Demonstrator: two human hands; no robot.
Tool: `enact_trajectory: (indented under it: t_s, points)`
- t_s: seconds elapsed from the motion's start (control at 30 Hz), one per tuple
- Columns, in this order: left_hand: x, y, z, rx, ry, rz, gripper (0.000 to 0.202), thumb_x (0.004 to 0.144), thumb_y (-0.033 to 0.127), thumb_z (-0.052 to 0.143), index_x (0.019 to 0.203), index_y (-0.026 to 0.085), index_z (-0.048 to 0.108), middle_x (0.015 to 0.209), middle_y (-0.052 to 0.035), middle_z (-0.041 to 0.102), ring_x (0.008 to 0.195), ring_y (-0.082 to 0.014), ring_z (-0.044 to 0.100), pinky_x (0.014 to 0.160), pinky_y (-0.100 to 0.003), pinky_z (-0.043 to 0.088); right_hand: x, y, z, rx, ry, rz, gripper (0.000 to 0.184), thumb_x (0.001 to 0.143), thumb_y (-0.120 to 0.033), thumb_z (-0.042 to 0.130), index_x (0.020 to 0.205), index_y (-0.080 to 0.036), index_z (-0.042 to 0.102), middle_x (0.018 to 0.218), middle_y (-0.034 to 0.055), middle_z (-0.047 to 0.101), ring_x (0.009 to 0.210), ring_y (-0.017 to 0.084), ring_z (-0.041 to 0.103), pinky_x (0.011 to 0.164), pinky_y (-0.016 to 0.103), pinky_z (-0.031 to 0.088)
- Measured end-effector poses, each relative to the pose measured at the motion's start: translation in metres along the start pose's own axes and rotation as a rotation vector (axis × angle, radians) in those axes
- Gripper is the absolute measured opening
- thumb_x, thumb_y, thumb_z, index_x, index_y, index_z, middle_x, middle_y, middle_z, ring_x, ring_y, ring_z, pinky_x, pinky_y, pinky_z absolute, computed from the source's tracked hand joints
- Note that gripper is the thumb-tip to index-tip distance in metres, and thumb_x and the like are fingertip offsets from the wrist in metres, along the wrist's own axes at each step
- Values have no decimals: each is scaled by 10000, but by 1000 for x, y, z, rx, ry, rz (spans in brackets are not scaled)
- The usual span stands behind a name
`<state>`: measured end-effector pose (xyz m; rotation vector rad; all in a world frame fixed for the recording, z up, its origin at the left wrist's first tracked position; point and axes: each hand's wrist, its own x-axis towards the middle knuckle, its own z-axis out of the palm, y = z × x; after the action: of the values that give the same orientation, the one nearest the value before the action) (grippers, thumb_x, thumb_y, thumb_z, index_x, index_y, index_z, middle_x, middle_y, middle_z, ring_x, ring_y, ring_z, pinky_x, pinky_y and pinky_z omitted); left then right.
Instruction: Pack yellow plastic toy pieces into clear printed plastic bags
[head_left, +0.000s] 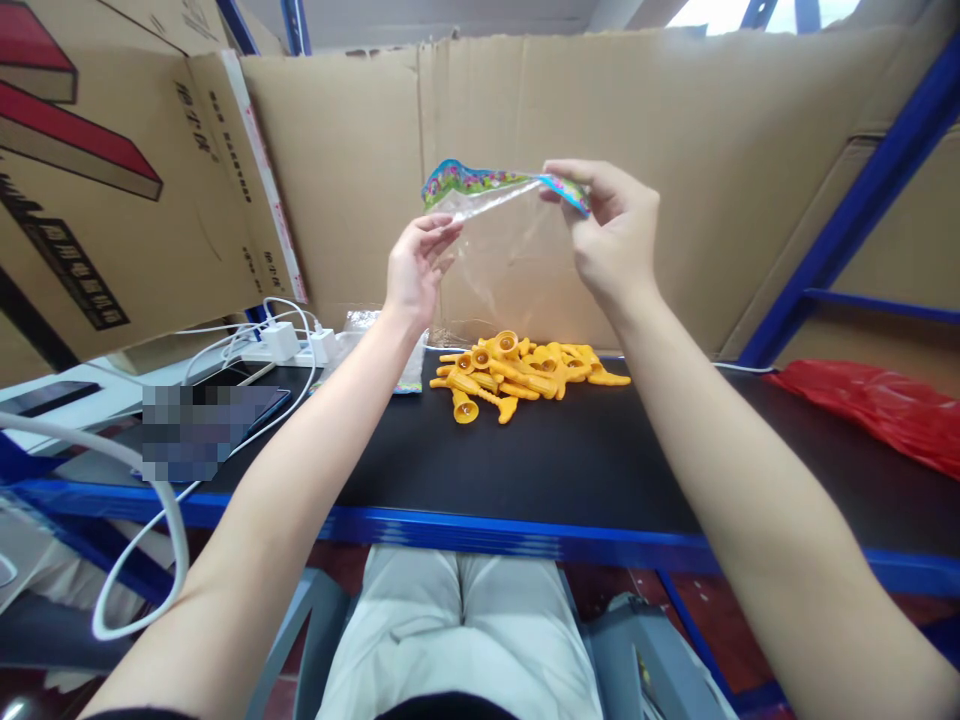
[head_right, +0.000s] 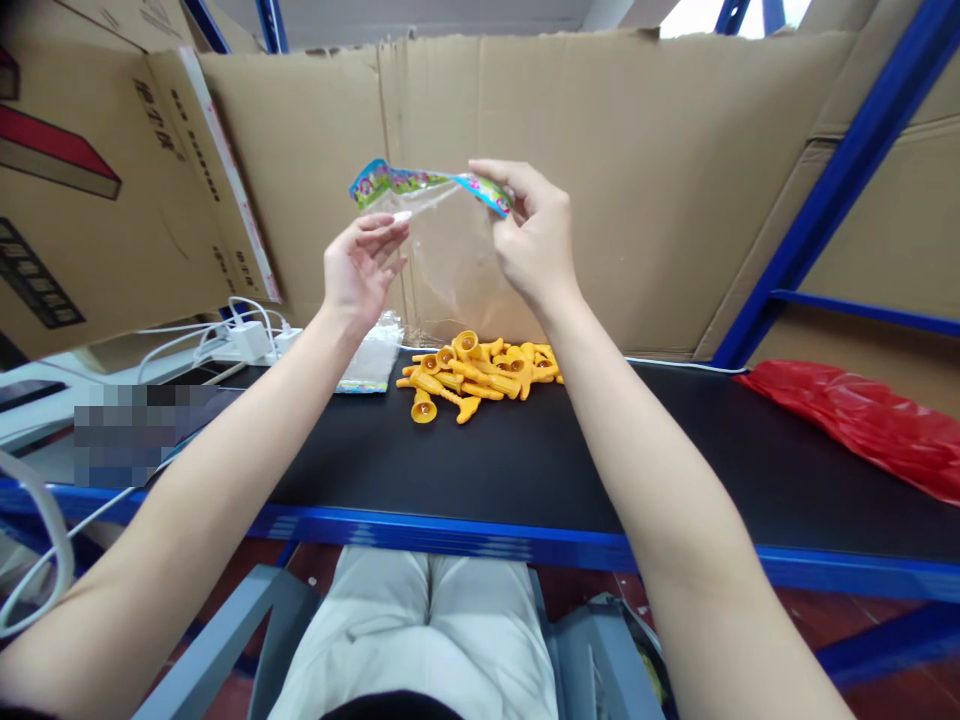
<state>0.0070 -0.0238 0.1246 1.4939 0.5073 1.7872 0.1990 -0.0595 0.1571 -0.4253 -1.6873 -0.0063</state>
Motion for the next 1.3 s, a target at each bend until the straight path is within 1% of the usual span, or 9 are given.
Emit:
enact_trajectory:
  t_s: [0.17, 0.37, 0.5, 0.67, 0.8, 0.93, 1.0, 1.1, 1.3]
  points:
    - [1, -2, -3, -67, 47, 66, 343, 897, 373, 299, 1007, 141, 526, 1091, -27, 560, 1153, -211, 492, 932, -367, 380, -3, -15, -13, 5, -109, 82, 390, 808, -201, 554, 1164, -349, 494, 1270, -34, 507, 1254, 190, 372, 995, 357, 382]
    - [-9, -5, -9, -88, 31, -136, 336, 826, 457, 494, 978, 159, 529, 1021, -49, 591, 1016, -197, 582, 822, -327, 468, -24, -9, -33, 111, -258, 290, 568, 741, -184, 620, 1254, -349, 440, 1175, 11, 587, 1150, 204, 492, 864, 345, 455]
    - [-17, -10, -12, -38, 8, -374, 183, 748, 314, 639, 840, 172, 569, 829, -51, 636, 846, -166, 621, 680, -234, 499, -44, -2, -36, 27, -264, 435, 533, 751, -152, 557, 1256, -292, 462, 1081, 46, 634, 1017, 197, 581, 831, 384, 467]
    - [-27, -18, -14, -88, 24, -548, 60, 740, 125, 599, 717, 155, 553, 646, -6, 601, 559, -75, 556, 513, -176, 448, -68, 20, -33, 78, -252, 562, 503, 722, -129, 520, 1204, -275, 508, 1055, 58, 642, 985, 194, 591, 792, 364, 481]
    - [-36, -25, -15, -61, 15, -495, 135, 741, 90, 574, 668, 158, 483, 594, 34, 552, 447, -36, 469, 455, -157, 390, -82, 46, -30, 167, -110, 671, 451, 740, -129, 466, 1171, -257, 508, 1098, 60, 620, 1032, 189, 568, 773, 347, 487]
    - [-46, -35, -14, 121, 114, -417, 120, 798, 185, 545, 707, 179, 467, 568, 51, 523, 429, -37, 446, 437, -146, 357, -92, 66, -26, 244, 13, 782, 337, 798, -206, 440, 1125, -262, 498, 1132, 63, 586, 1041, 182, 568, 819, 382, 485]
    - [-51, -42, -12, 202, 142, -399, 116, 831, 242, 513, 737, 188, 470, 550, 55, 506, 422, -40, 437, 419, -139, 331, -97, 69, -23, 310, -32, 857, 253, 831, -322, 438, 1067, -255, 501, 1133, 74, 577, 1027, 188, 576, 817, 394, 496]
    - [-58, -51, -11, 248, 129, -380, 137, 854, 294, 485, 759, 200, 453, 521, 64, 484, 393, -42, 406, 392, -140, 287, -103, 68, -16, 396, -165, 967, 307, 826, -486, 440, 974, -226, 509, 1117, 110, 577, 1014, 210, 578, 804, 405, 512]
    - [-64, -58, -15, 213, 77, -291, 166, 861, 345, 484, 773, 215, 429, 493, 79, 438, 357, -35, 338, 384, -152, 249, -114, 67, -4, 452, -162, 1144, 264, 784, -432, 555, 894, -193, 538, 1020, 114, 610, 908, 187, 602, 785, 364, 520]
